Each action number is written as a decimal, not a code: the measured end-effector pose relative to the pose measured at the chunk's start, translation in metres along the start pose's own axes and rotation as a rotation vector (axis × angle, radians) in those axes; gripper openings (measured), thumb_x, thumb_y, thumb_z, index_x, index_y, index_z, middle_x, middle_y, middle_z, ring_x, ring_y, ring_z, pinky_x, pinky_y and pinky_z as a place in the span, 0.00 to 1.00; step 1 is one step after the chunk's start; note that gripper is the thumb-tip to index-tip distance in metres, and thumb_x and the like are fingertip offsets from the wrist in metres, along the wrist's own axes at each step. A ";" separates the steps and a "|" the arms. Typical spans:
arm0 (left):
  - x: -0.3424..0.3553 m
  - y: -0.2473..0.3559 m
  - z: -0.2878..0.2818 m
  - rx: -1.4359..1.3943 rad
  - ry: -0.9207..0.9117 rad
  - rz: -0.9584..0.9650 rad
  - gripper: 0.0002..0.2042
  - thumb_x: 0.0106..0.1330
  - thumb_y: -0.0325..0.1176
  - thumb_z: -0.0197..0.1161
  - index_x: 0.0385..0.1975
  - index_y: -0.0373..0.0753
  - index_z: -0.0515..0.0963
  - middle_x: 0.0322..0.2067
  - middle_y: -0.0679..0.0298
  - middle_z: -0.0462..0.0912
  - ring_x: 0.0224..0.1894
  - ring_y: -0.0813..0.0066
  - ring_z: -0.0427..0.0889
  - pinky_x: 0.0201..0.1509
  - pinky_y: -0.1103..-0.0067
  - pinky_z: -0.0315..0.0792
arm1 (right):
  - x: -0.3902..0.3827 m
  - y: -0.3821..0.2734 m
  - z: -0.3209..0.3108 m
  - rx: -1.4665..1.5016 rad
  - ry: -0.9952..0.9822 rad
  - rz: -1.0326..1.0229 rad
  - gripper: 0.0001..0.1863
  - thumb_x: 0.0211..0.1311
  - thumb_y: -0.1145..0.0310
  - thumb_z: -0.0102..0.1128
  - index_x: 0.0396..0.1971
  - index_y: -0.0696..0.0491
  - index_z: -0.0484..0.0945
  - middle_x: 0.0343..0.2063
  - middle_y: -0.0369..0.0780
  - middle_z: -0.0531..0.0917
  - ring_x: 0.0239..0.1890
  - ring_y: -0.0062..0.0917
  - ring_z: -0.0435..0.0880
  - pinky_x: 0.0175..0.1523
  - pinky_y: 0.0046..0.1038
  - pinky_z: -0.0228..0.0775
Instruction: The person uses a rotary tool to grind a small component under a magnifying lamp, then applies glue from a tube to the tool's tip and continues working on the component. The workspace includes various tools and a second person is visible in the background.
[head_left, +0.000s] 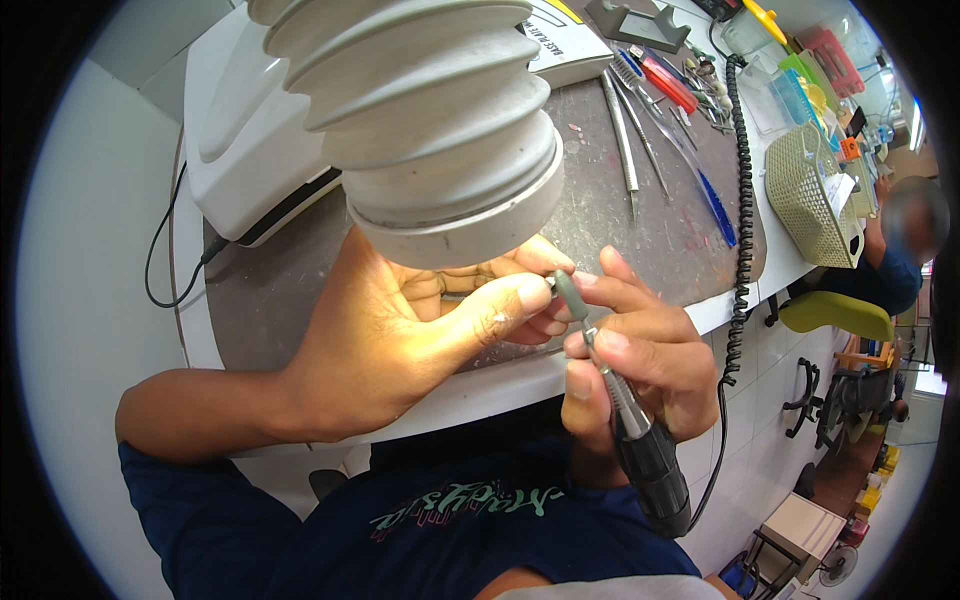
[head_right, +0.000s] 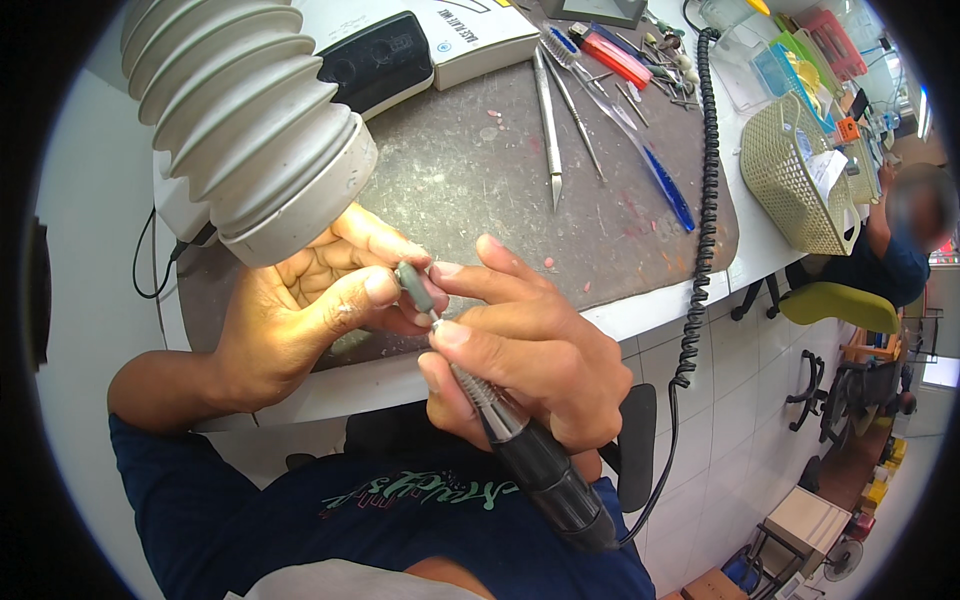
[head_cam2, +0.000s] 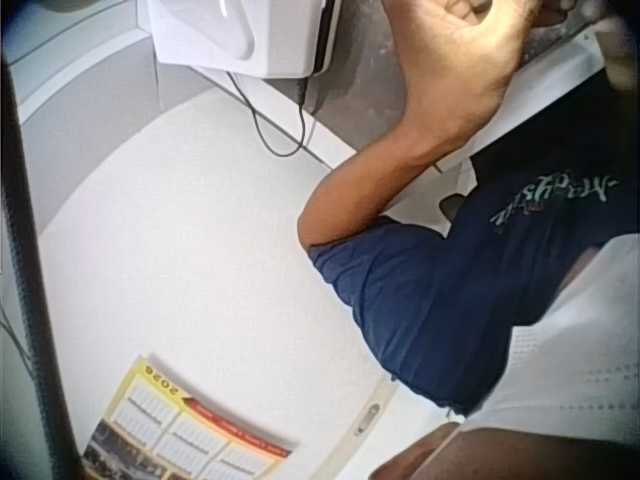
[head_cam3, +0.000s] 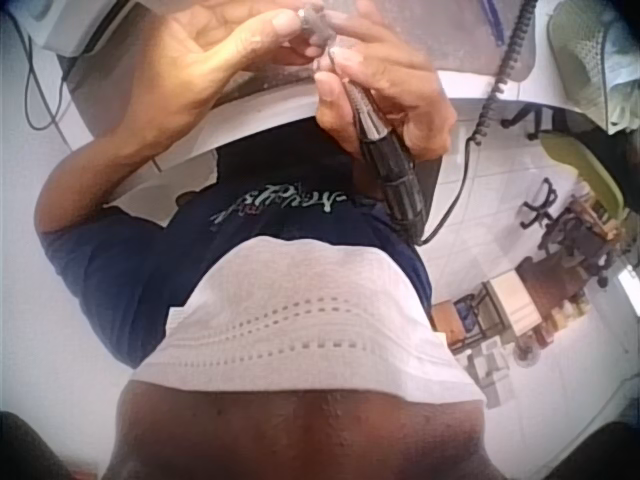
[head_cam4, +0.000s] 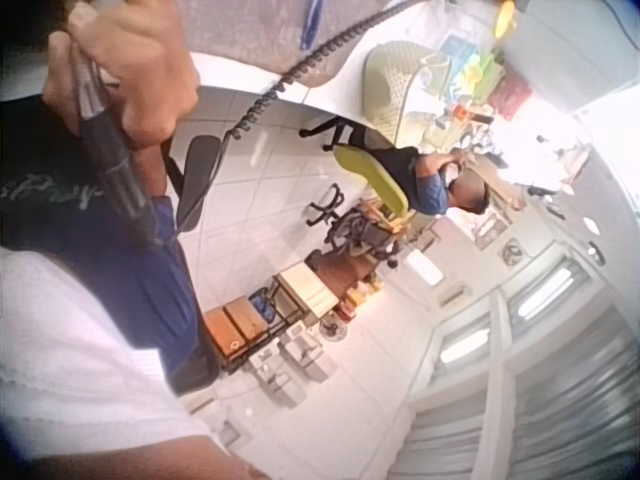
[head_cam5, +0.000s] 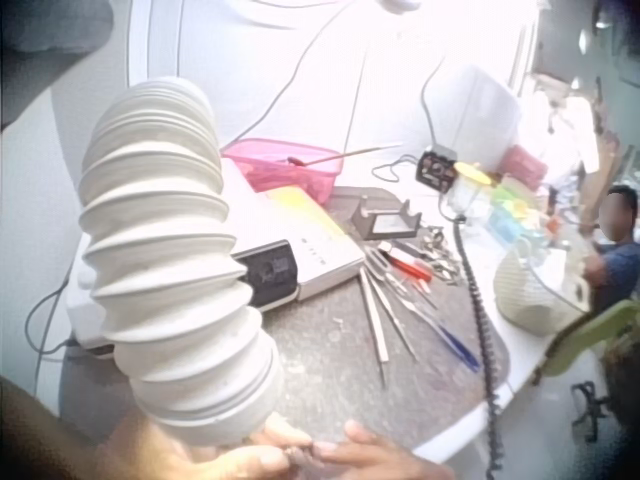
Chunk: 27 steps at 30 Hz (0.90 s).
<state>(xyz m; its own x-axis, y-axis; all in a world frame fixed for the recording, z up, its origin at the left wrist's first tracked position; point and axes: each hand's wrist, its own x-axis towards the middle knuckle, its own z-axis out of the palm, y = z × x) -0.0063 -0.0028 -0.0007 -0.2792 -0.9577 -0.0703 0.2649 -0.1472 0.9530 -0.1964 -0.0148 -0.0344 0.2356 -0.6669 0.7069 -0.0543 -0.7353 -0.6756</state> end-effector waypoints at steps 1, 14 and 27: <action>0.000 -0.001 0.001 -0.006 0.023 -0.002 0.11 0.72 0.27 0.54 0.49 0.29 0.72 0.43 0.56 0.79 0.45 0.69 0.83 0.50 0.72 0.82 | 0.000 0.000 -0.002 0.003 -0.019 -0.004 0.17 0.48 0.78 0.73 0.38 0.55 0.76 0.30 0.43 0.85 0.44 0.41 0.87 0.58 0.48 0.74; -0.001 0.004 0.000 -0.025 0.021 -0.037 0.10 0.71 0.26 0.55 0.48 0.29 0.73 0.42 0.56 0.79 0.44 0.70 0.83 0.49 0.74 0.81 | -0.001 0.001 0.001 0.043 0.017 0.003 0.17 0.48 0.79 0.72 0.38 0.56 0.75 0.30 0.43 0.84 0.44 0.41 0.87 0.59 0.47 0.74; 0.001 0.004 -0.001 -0.043 0.003 -0.041 0.09 0.70 0.25 0.56 0.47 0.32 0.72 0.41 0.57 0.80 0.45 0.71 0.82 0.48 0.74 0.82 | -0.002 -0.001 -0.002 0.087 0.017 0.022 0.16 0.50 0.77 0.72 0.39 0.54 0.76 0.29 0.42 0.84 0.46 0.44 0.86 0.62 0.49 0.70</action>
<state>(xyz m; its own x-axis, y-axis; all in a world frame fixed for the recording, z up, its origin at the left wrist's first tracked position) -0.0050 -0.0049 0.0025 -0.2875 -0.9514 -0.1102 0.2929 -0.1969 0.9357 -0.1987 -0.0127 -0.0350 0.2182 -0.6856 0.6945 0.0253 -0.7075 -0.7063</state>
